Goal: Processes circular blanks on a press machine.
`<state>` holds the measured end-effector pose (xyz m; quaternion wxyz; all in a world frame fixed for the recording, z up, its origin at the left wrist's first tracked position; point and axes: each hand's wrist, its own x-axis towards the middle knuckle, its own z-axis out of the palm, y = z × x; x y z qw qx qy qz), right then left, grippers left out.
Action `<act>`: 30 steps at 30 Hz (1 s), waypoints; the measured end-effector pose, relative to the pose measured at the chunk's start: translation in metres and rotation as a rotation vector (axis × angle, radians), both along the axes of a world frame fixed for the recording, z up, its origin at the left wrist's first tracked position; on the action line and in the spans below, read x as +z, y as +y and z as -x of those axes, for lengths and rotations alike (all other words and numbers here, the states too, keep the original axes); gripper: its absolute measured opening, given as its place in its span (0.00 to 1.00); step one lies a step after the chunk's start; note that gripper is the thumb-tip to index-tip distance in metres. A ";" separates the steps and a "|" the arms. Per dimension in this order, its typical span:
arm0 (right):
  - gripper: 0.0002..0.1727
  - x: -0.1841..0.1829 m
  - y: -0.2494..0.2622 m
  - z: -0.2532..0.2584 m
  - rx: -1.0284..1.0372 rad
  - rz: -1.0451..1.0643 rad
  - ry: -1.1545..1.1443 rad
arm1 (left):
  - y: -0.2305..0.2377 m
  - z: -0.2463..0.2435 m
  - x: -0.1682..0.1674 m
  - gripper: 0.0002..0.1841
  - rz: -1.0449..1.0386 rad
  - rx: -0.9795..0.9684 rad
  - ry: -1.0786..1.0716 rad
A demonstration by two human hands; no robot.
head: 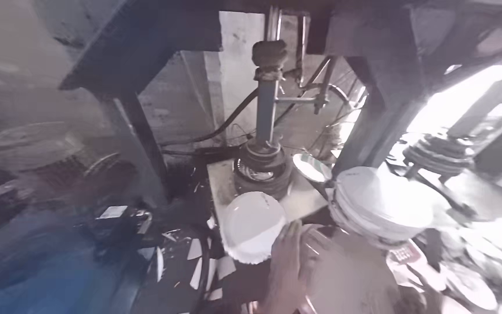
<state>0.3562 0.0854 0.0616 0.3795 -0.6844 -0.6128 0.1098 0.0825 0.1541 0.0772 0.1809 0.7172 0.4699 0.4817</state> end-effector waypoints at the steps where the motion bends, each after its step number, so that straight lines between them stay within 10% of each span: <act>1: 0.34 0.003 -0.002 0.001 0.060 -0.241 0.082 | 0.005 -0.006 0.005 0.36 -0.012 -0.021 0.001; 3: 0.28 0.020 -0.007 0.012 0.169 -0.472 0.202 | 0.009 -0.007 0.012 0.36 -0.091 -0.097 0.005; 6: 0.19 0.019 0.001 0.033 0.055 -0.255 0.301 | 0.009 0.005 0.019 0.27 -0.048 -0.282 -0.020; 10: 0.30 0.004 0.038 0.027 0.207 -0.276 0.100 | 0.000 0.014 0.027 0.23 0.107 -0.238 -0.050; 13: 0.31 0.035 0.075 0.039 0.375 -0.227 0.409 | 0.002 0.028 0.027 0.32 0.144 -0.168 -0.281; 17: 0.22 0.059 0.151 0.075 0.321 0.023 0.695 | 0.008 0.071 0.047 0.34 -0.015 0.160 -0.318; 22: 0.21 0.071 0.256 0.126 0.315 0.092 0.352 | 0.020 0.203 0.054 0.23 -0.321 0.934 0.131; 26: 0.20 0.089 0.305 0.161 0.308 0.174 0.209 | 0.032 0.319 0.049 0.25 -0.026 1.319 0.226; 30: 0.19 0.102 0.315 0.172 0.305 0.195 0.054 | 0.032 0.370 0.040 0.18 0.241 1.305 0.212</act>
